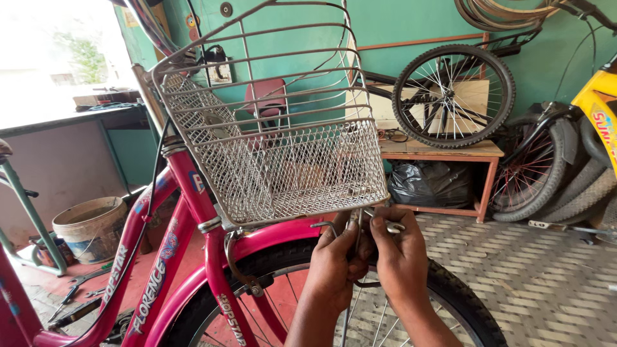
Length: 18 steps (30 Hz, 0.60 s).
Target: The person uses a wrench to tighten a bolt on the front basket of a pink bicycle. They repeatedly adjust the basket's position and tighten the fastener to secure it to the handlebars.
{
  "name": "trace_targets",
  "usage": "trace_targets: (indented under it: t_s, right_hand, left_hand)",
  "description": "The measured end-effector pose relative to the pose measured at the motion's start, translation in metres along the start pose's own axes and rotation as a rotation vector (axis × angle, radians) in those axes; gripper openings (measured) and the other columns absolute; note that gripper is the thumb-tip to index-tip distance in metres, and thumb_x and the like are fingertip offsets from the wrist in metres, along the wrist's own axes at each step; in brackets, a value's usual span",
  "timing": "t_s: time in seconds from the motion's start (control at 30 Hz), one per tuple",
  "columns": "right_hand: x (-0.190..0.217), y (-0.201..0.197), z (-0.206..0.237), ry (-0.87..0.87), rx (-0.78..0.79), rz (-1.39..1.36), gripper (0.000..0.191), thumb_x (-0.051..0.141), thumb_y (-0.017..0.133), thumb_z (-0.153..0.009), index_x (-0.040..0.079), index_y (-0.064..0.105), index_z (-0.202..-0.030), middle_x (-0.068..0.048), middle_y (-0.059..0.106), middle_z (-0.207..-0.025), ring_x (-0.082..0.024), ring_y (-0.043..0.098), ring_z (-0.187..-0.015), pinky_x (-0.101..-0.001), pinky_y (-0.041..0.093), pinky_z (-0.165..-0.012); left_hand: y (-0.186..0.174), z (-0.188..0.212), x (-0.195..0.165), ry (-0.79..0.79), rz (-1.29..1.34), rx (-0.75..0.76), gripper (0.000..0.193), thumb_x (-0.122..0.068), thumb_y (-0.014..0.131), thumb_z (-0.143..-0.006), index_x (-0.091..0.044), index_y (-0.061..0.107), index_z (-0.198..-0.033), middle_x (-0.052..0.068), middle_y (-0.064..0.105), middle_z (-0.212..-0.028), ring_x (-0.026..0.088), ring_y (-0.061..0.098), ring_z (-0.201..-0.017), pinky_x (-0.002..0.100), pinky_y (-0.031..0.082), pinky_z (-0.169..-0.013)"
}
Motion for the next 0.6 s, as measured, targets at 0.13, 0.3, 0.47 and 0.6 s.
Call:
trace_targets:
  t_s: [0.13,0.3,0.47,0.6]
  right_hand:
    - [0.009,0.007,0.004,-0.043,-0.009,0.092,0.015,0.015,0.064,-0.099,0.002,0.060,-0.103,-0.001,0.059,-0.066,-0.006,0.052,-0.053,-0.0246,0.042,-0.047]
    - [0.004,0.005,0.001,0.055,-0.035,0.036,0.016,0.014,0.064,-0.098,0.000,0.059,-0.103,-0.004,0.061,-0.070,-0.010,0.053,-0.054,-0.0280,0.043,-0.048]
    - [-0.042,-0.019,-0.051,0.615,-0.204,-0.337,0.025,0.023,0.052,-0.103,0.000,0.062,-0.102,-0.009,0.069,-0.081,-0.021,0.069,-0.068,-0.0376,0.059,-0.069]
    - [-0.051,-0.019,-0.060,0.639,-0.107,-0.426,0.027,0.025,0.054,-0.106,0.000,0.063,-0.104,-0.011,0.069,-0.084,-0.023,0.065,-0.068,-0.0392,0.056,-0.067]
  left_hand:
    - [0.003,0.004,-0.003,-0.021,-0.019,-0.062,0.046,-0.019,0.052,-0.102,-0.016,0.051,-0.148,0.000,0.051,-0.063,0.006,0.036,-0.042,0.021,0.025,-0.037]
    - [0.007,0.004,-0.005,-0.011,-0.034,-0.034,0.042,-0.019,0.052,-0.104,-0.010,0.051,-0.144,0.001,0.051,-0.064,0.006,0.036,-0.043,0.021,0.024,-0.037]
    - [0.002,0.001,-0.005,-0.014,-0.104,-0.085,0.044,-0.018,0.052,-0.102,-0.013,0.051,-0.146,0.003,0.053,-0.066,0.006,0.034,-0.043,0.020,0.025,-0.039]
    - [0.001,0.001,-0.004,0.028,-0.128,-0.070,0.048,-0.017,0.052,-0.102,-0.013,0.050,-0.150,0.003,0.052,-0.066,0.006,0.034,-0.044,0.021,0.026,-0.039]
Point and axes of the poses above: each hand's wrist, its own z-axis away from the middle knuckle, its own y-axis out of the palm, x = y × z, the point moved 6 cm from there along -z, towards the middle knuckle
